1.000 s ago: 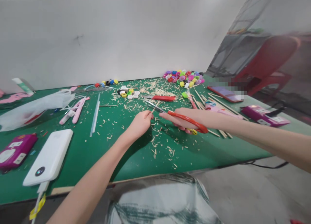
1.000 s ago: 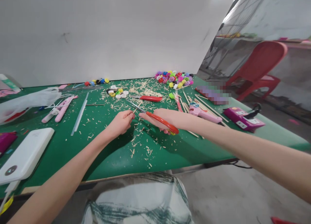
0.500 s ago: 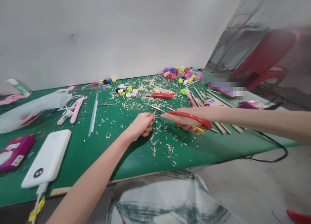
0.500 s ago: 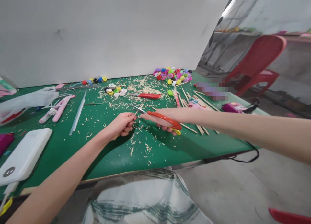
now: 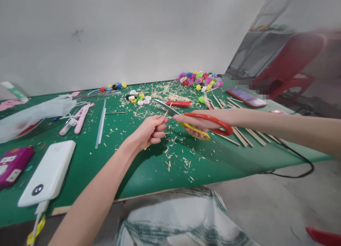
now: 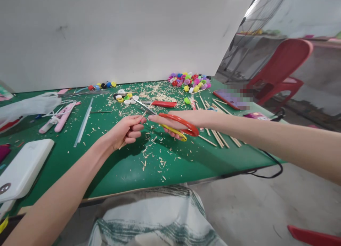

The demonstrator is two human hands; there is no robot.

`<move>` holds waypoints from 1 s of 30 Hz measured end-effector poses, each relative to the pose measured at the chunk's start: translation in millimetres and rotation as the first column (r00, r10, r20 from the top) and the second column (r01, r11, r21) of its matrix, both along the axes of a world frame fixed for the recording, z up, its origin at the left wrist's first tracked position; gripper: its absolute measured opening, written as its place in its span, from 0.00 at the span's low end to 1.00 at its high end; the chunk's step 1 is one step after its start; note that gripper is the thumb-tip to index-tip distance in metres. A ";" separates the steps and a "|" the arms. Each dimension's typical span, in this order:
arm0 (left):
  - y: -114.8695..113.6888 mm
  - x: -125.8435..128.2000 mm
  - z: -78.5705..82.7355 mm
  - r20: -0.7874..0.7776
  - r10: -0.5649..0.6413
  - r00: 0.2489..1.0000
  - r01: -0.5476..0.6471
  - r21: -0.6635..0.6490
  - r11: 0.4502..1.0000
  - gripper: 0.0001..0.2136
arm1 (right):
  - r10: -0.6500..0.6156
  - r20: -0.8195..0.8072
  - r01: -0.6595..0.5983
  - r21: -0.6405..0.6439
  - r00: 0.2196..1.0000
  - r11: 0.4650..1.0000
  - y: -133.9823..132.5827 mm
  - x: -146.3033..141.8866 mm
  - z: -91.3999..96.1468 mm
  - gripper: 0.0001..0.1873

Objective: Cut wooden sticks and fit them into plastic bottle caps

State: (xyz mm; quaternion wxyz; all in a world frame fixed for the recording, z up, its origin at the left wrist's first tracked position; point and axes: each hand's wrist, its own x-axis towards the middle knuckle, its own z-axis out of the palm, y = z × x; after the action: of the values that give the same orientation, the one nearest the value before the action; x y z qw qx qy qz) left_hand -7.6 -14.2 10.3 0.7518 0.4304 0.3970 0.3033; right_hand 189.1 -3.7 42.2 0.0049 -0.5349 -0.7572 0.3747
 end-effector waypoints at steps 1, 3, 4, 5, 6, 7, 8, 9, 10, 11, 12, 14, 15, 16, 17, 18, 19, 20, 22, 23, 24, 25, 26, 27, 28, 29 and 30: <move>-0.8 0.7 0.9 -0.026 0.017 1.000 -0.017 0.020 1.000 0.11 | 0.019 0.006 -0.019 -0.018 1.000 1.000 0.6 -1.3 -0.3 0.34; -1.8 1.8 2.0 -0.084 0.046 0.995 -0.042 0.052 0.998 0.11 | 0.054 0.045 -0.052 -0.051 0.998 0.997 0.7 -3.7 0.3 0.35; -1.8 2.2 1.8 -0.117 0.051 0.992 -0.044 0.061 0.997 0.11 | 0.053 0.068 -0.050 -0.047 0.996 0.998 0.5 -4.6 0.7 0.36; -1.4 2.6 1.0 -0.150 0.049 0.987 -0.040 0.067 0.997 0.11 | 0.058 0.097 -0.053 -0.053 0.994 0.997 0.2 -5.1 0.9 0.36; -0.7 3.0 -0.5 -0.183 0.045 0.982 -0.032 0.073 0.997 0.11 | 0.070 0.125 -0.062 -0.067 0.990 0.996 0.0 -5.1 0.9 0.37; 0.2 3.5 -2.5 -0.215 0.036 0.976 -0.018 0.084 0.996 0.11 | 0.084 0.149 -0.072 -0.083 0.985 0.994 -0.2 -4.7 0.6 0.37; 1.2 4.1 -5.0 -0.256 0.030 0.966 -0.002 0.107 0.994 0.11 | 0.099 0.162 -0.083 -0.098 0.982 0.992 -0.3 -4.0 0.0 0.38; 1.9 4.9 -7.9 -0.314 0.037 0.949 0.012 0.153 0.988 0.11 | 0.113 0.164 -0.096 -0.106 0.980 0.990 -0.3 -3.2 -0.8 0.38; 2.3 5.9 -10.9 -0.397 0.059 0.916 0.038 0.232 0.972 0.11 | 0.125 0.163 -0.108 -0.110 0.979 0.988 -0.1 -2.2 -1.7 0.39; 1.9 7.2 -13.9 -0.504 0.105 0.858 0.084 0.339 0.937 0.10 | 0.137 0.158 -0.120 -0.112 0.978 0.986 0.1 -1.4 -2.7 0.39; 0.9 8.6 -16.9 -0.618 0.181 0.765 0.158 0.452 0.878 0.10 | 0.145 0.155 -0.128 -0.115 0.977 0.985 0.4 -0.8 -3.7 0.40; -3.3 11.7 -22.1 -0.770 0.380 0.513 0.362 0.595 0.717 0.09 | 0.158 0.152 -0.136 -0.144 0.976 0.980 0.8 -0.5 -5.6 0.40; -5.9 13.0 -24.1 -0.795 0.458 0.397 0.459 0.604 0.651 0.09 | 0.152 0.148 -0.126 -0.172 0.977 0.977 0.9 -0.8 -6.6 0.40; -8.1 13.9 -25.7 -0.805 0.507 0.308 0.530 0.588 0.611 0.10 | 0.138 0.143 -0.107 -0.202 0.980 0.974 0.9 -1.4 -7.4 0.40; -9.7 14.3 -26.6 -0.811 0.529 0.250 0.571 0.564 0.596 0.12 | 0.121 0.140 -0.089 -0.214 0.983 0.973 0.9 -2.3 -8.0 0.40; -10.2 14.0 -27.0 -0.821 0.525 0.225 0.589 0.544 0.597 0.13 | 0.109 0.135 -0.079 -0.211 0.985 0.974 0.8 -3.4 -8.4 0.40; -9.6 13.0 -26.9 -0.829 0.511 0.230 0.590 0.536 0.604 0.14 | 0.103 0.132 -0.075 -0.200 0.986 0.977 0.8 -4.7 -8.4 0.40; -7.9 11.5 -26.3 -0.832 0.491 0.258 0.576 0.541 0.613 0.14 | 0.095 0.135 -0.070 -0.183 0.986 0.981 0.9 -6.0 -8.0 0.40; -2.7 7.3 -24.3 -0.810 0.453 0.372 0.520 0.586 0.621 0.11 | 0.076 0.151 -0.052 -0.158 0.986 0.986 1.3 -8.3 -5.7 0.39; 0.1 5.3 -23.1 -0.785 0.429 0.448 0.481 0.616 0.625 0.12 | 0.060 0.156 -0.035 -0.156 0.986 0.987 1.7 -9.0 -4.1 0.38; 2.4 3.7 -21.9 -0.751 0.397 0.527 0.431 0.639 0.637 0.13 | 0.043 0.157 -0.018 -0.155 0.987 0.988 2.3 -9.4 -2.3 0.38; 4.2 2.7 -20.9 -0.713 0.357 0.604 0.368 0.647 0.668 0.14 | 0.030 0.155 -0.008 -0.145 0.987 0.989 2.9 -9.5 -0.5 0.37; 5.2 2.3 -20.1 -0.668 0.306 0.678 0.299 0.631 0.716 0.15 | 0.027 0.147 -0.007 -0.131 0.989 0.991 3.6 -9.4 1.0 0.36; 5.6 2.5 -19.6 -0.619 0.252 0.744 0.232 0.593 0.771 0.15 | 0.031 0.141 -0.014 -0.118 0.990 0.993 4.3 -9.1 2.2 0.35; 5.5 3.0 -19.5 -0.568 0.207 0.797 0.176 0.545 0.820 0.14 | 0.040 0.138 -0.025 -0.109 0.990 0.994 4.9 -9.0 3.0 0.35; 5.1 3.7 -19.8 -0.526 0.176 0.832 0.138 0.504 0.852 0.14 | 0.053 0.145 -0.039 -0.101 0.988 0.994 5.2 -9.0 3.4 0.34; 4.6 4.5 -20.4 -0.500 0.164 0.850 0.117 0.483 0.868 0.14 | 0.067 0.157 -0.053 -0.092 0.985 0.994 5.2 -9.3 3.3 0.35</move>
State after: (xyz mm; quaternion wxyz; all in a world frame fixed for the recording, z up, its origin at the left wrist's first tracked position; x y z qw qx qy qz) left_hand -3.1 -9.6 -10.1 0.4740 0.6700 0.5009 0.2750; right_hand 179.8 1.5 45.5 -0.0904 -0.5398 -0.7538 0.3635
